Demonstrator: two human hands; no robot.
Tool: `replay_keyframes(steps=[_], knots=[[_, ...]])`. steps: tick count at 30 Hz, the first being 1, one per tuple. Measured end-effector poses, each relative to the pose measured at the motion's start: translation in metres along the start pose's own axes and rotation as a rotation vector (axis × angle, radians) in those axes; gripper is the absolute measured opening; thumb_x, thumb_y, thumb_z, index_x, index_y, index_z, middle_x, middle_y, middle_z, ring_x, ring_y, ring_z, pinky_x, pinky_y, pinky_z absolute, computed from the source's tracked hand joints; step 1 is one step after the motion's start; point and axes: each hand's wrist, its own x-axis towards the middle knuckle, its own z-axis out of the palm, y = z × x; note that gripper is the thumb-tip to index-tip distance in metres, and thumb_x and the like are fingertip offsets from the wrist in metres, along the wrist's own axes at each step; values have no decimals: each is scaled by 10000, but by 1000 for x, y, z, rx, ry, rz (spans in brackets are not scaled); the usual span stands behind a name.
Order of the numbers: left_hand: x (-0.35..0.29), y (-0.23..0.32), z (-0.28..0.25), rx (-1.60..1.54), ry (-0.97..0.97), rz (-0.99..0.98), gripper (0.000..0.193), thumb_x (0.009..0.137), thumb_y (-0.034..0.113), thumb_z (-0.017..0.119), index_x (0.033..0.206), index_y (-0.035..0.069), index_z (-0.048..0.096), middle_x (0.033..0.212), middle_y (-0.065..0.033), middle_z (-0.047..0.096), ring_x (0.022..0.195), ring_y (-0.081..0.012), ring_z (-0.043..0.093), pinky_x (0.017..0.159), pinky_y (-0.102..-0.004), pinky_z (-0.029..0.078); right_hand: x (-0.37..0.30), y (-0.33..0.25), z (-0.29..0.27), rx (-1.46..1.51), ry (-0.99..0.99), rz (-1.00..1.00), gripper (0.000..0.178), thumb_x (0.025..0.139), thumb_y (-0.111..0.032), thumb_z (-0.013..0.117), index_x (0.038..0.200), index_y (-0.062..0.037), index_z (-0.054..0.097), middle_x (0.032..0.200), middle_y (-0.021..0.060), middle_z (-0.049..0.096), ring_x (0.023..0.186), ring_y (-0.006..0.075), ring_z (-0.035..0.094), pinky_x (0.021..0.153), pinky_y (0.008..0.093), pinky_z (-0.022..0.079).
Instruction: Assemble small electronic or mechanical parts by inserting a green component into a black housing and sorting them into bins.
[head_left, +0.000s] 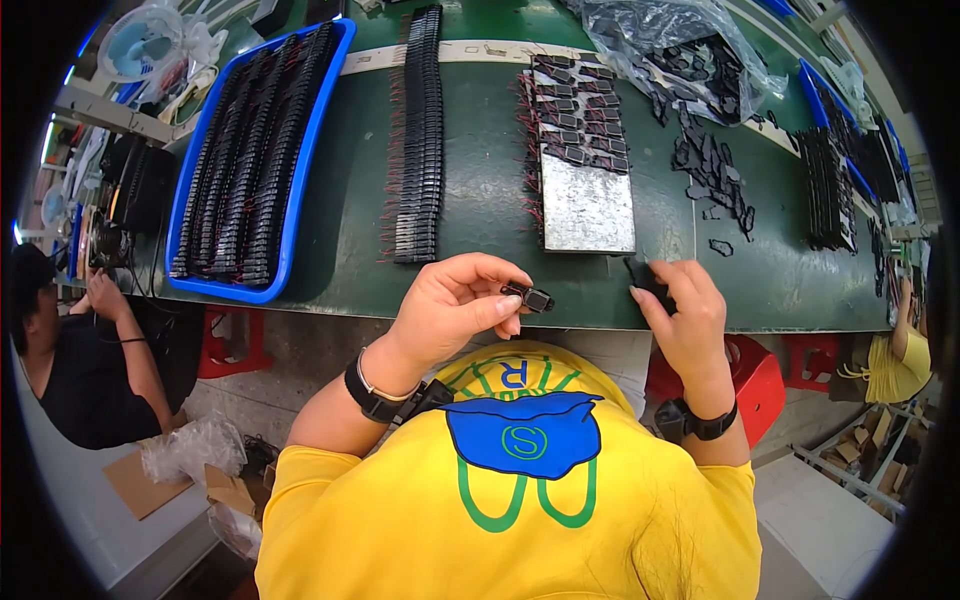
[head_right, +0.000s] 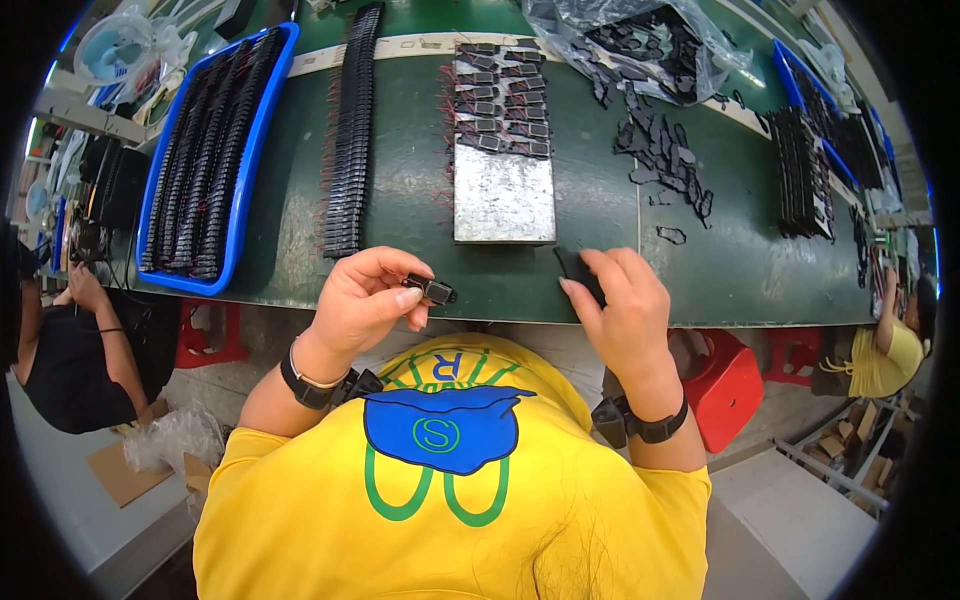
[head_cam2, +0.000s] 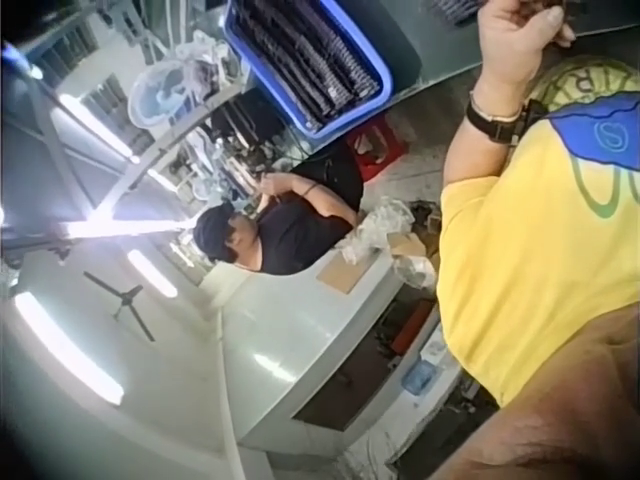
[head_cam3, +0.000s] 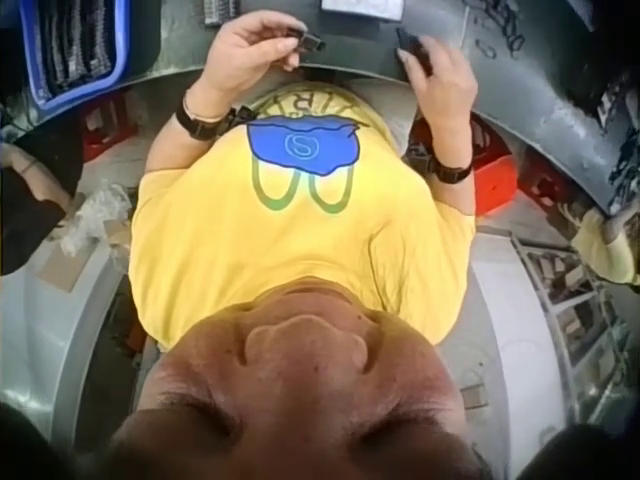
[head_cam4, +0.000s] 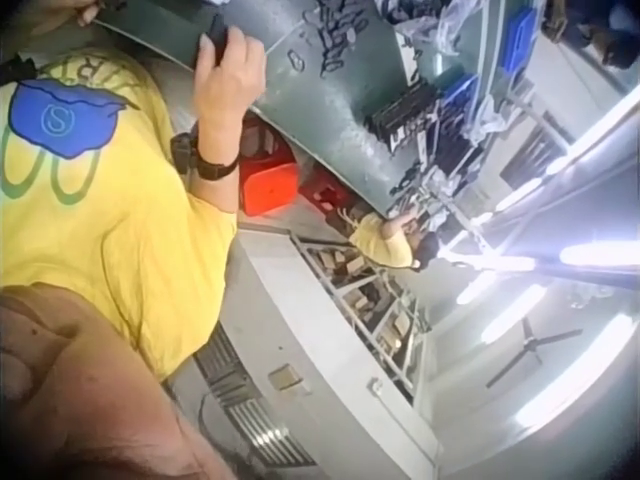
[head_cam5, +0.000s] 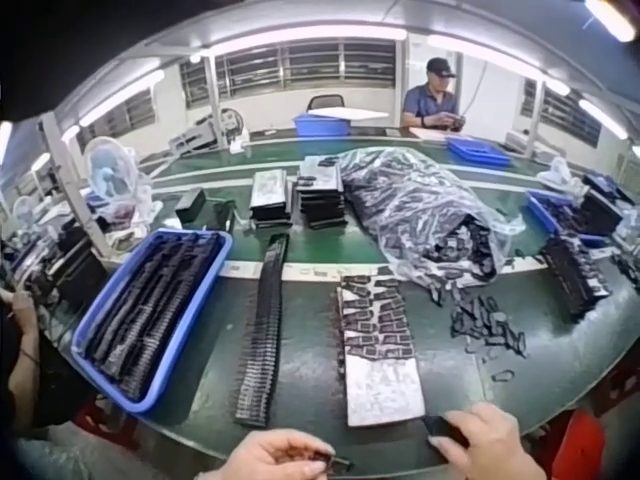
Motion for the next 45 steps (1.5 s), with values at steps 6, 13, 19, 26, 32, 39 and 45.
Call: replay_keyframes(steps=[6, 13, 19, 26, 32, 39, 45], knots=[[5, -1, 7, 61, -25, -30, 214, 845, -40, 590, 1059, -45, 594, 873, -128, 660, 722, -159, 656, 648, -265, 555, 13, -29, -5, 323, 65, -201, 269, 690, -25, 751, 918, 18, 613, 846, 122, 618, 718, 233, 626, 634, 301, 506], [5, -6, 20, 209, -46, -14, 238, 842, -43, 599, 1080, -47, 593, 927, -121, 655, 776, -151, 656, 696, -259, 552, 20, -49, 16, 790, -190, 32, 257, 751, -7, 721, 973, 27, 597, 868, 120, 625, 765, 170, 631, 672, 263, 513], [2, -3, 25, 250, -3, 110, 208, 840, -54, 607, 1048, -51, 612, 935, -110, 653, 791, -139, 653, 707, -251, 548, 14, -45, 22, 950, -195, 142, 192, 786, 14, 679, 960, 38, 601, 866, 109, 628, 746, 140, 623, 658, 247, 507], [0, -1, 27, 611, 92, 168, 126, 834, -53, 633, 960, -47, 648, 913, -91, 652, 762, -120, 639, 663, -231, 533, 15, -47, 19, 859, -210, 75, 158, 799, 25, 659, 946, 42, 606, 863, 103, 625, 729, 130, 621, 651, 242, 507], [5, -4, 28, 849, 124, 397, 126, 766, -20, 706, 885, 11, 678, 828, -71, 640, 697, -149, 618, 585, -246, 483, 14, -47, 23, 897, -204, 141, 158, 804, 44, 641, 960, 44, 613, 858, 100, 628, 731, 134, 634, 642, 238, 508], [9, 5, 34, 1252, -90, 784, 250, 662, -47, 750, 884, 34, 666, 804, -90, 611, 692, -224, 610, 579, -282, 478, 14, -44, 28, 935, -185, 129, 152, 818, 68, 608, 966, 39, 626, 840, 93, 625, 728, 135, 638, 637, 233, 508], [11, 5, 35, 1248, -128, 800, 253, 665, -42, 753, 890, 36, 669, 809, -79, 612, 687, -217, 607, 578, -279, 476, 15, -39, 30, 859, -179, 3, 163, 826, 67, 591, 973, 22, 645, 823, 85, 626, 706, 139, 635, 628, 233, 505]])
